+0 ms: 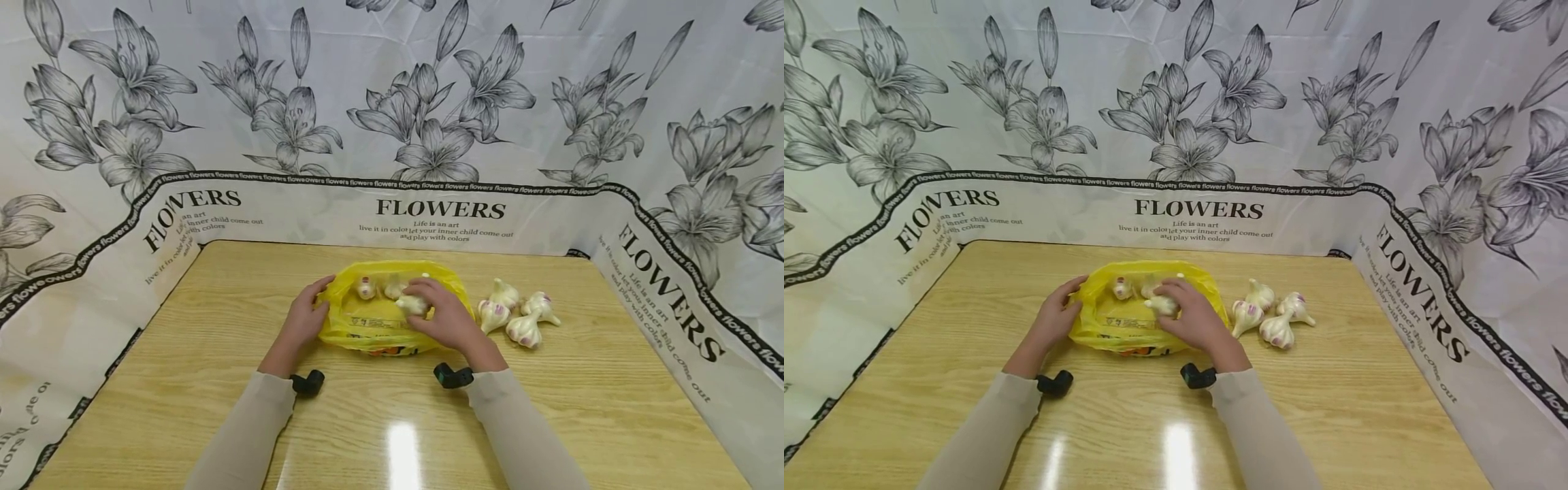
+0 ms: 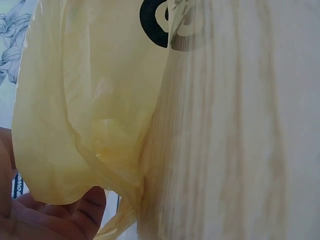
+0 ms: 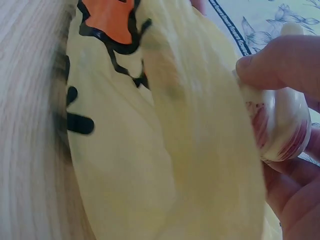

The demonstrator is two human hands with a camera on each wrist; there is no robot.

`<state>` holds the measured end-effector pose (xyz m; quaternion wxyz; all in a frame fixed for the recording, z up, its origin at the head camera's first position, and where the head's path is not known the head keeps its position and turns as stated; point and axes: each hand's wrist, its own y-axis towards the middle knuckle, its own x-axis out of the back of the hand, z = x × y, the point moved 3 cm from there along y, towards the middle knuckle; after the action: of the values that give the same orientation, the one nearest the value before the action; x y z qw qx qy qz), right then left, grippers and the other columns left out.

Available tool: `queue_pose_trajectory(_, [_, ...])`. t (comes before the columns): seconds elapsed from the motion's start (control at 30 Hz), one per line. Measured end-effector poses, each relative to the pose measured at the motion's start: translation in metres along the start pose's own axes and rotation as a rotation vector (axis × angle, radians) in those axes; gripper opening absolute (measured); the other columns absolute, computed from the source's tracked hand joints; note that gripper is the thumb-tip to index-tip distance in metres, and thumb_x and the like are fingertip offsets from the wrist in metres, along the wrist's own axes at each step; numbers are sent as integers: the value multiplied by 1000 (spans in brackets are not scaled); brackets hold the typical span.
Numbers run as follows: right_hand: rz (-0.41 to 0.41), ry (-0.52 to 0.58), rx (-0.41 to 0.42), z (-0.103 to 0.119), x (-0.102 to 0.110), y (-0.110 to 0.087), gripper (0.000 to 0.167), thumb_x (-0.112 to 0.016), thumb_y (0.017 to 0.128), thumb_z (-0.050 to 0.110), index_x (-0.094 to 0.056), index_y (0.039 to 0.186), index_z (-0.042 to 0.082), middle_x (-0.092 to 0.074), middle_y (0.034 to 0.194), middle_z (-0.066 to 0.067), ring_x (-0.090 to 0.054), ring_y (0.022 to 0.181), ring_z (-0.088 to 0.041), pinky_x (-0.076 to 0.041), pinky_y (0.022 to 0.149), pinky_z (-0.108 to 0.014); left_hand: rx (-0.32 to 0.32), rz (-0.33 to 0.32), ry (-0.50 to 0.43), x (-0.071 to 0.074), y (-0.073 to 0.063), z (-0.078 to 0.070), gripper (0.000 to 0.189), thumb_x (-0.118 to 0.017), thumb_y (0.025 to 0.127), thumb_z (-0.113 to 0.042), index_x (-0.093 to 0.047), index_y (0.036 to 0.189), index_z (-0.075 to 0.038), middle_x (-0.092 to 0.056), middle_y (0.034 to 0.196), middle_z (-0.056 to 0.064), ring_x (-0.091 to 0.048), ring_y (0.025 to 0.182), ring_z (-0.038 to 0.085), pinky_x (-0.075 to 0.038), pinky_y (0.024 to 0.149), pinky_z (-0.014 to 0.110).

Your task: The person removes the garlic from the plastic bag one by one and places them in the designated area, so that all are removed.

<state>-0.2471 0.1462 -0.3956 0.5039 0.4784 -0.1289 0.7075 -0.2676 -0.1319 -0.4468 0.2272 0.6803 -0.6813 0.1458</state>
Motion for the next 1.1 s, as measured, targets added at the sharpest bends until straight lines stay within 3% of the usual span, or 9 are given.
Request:
queue_pose_trajectory(0.1, [-19,11,-9,-4,4,-3,45,-72,86,24,-59,129,18,-48,144,-7,-60,95,-20,-52,79,-40,5,-2,1,0,0,0,51,-47,99,-8,-43,147,-27,-43,146,14,-38,139,34,-31,114,52])
queue_pose_trajectory(0.2, [-37,20,-17,-8,10,-6,44,-72,86,25,-60,129,21,-48,144,-5,-60,95,-20,-52,80,-43,3,-2,1,0,0,0,51,-47,99,-8,-43,146,-26,-43,146,14,-37,139,33,-31,115,52])
queue_pose_trajectory(0.57, [-91,60,-25,-19,33,-22,45,-72,87,26,-60,129,17,-46,146,-9,-59,110,-27,-51,84,-50,-8,-5,-3,0,0,0,51,-47,99,-8,-43,146,-27,-44,146,13,-38,139,32,-30,115,51])
queue_pose_trajectory(1.1, [-139,182,-157,-44,68,-45,45,-71,87,33,-59,129,20,-42,150,-7,-45,132,-32,-47,100,-52,3,9,4,0,-1,0,51,-47,99,-10,-42,147,-26,-42,147,13,-37,139,33,-31,114,53])
